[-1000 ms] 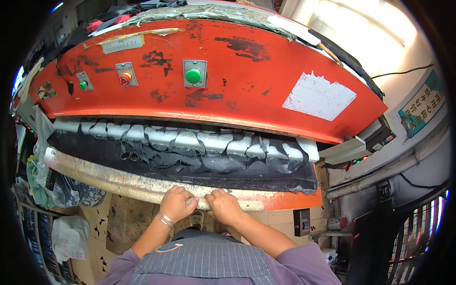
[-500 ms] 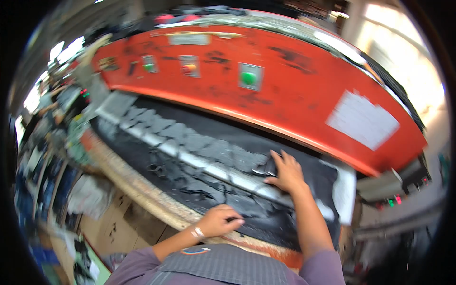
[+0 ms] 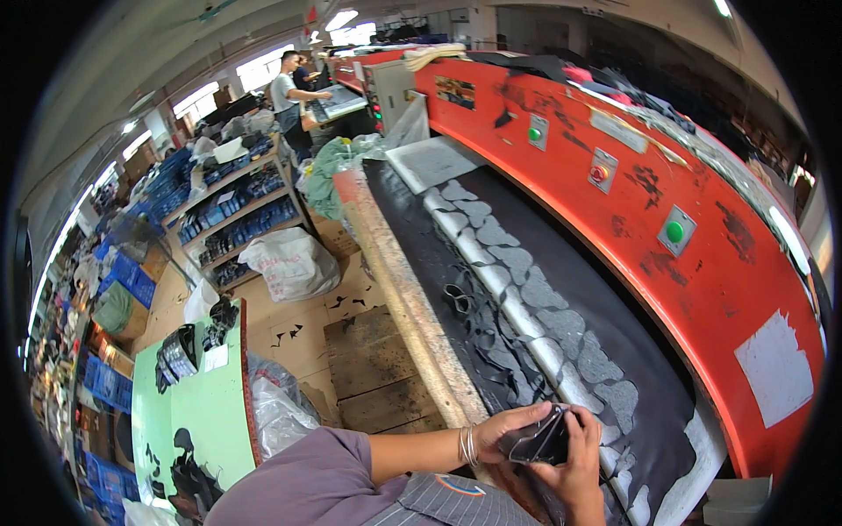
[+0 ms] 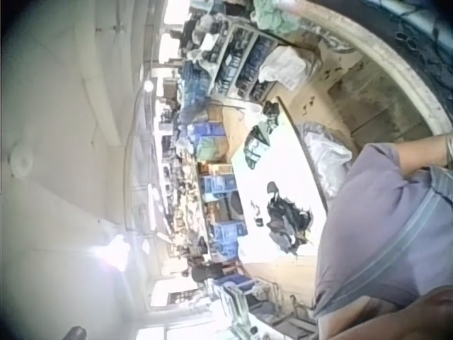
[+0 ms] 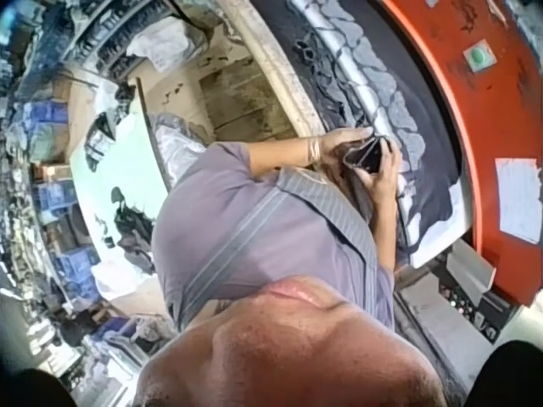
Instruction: Operating a hydraulic cutting machine to stamp out shoe components from synthetic leather sheets.
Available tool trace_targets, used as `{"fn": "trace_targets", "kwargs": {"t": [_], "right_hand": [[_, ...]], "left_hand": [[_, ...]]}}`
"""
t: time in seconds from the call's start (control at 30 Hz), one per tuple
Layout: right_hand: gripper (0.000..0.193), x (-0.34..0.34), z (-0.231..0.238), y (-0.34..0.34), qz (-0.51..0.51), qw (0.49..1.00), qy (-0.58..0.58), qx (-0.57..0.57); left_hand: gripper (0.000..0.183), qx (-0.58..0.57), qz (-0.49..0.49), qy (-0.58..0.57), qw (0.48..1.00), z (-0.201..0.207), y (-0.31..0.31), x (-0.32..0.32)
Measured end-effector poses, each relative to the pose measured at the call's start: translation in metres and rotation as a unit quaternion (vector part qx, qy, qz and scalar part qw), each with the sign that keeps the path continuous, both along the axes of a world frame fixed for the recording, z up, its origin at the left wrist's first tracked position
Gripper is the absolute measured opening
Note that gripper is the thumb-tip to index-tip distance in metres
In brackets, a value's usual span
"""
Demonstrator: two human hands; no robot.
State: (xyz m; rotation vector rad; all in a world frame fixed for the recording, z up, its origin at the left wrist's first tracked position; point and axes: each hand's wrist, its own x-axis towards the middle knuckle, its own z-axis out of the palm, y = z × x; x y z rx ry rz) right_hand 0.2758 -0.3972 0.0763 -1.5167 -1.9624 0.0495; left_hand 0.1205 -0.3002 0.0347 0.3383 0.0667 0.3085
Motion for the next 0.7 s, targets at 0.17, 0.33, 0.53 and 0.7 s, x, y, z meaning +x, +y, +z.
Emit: {"fn": "trace_targets", "kwargs": {"t": [0.17, 0.33, 0.53, 0.7], "right_hand": [[0.082, -0.045, -0.005, -0.014, 0.011, 0.999, -0.021, -0.025], [0.067, -0.098, -0.003, -0.013, 0.088, 0.99, -0.097, -0.053], [0.071, -0.155, 0.004, 0.006, 0.206, 0.973, -0.1, -0.008], [0.07, -0.192, 0.001, 0.004, 0.274, 0.955, -0.111, -0.008]], "left_hand": [[0.043, 0.031, 0.026, 0.016, 0.999, 0.007, -0.02, -0.048], [0.042, 0.012, 0.089, 0.056, 0.994, 0.005, -0.045, -0.102], [0.037, -0.082, 0.134, -0.005, 0.988, -0.004, -0.062, -0.169], [0.039, 0.103, 0.155, 0.207, 0.96, -0.028, -0.077, -0.229]]}}
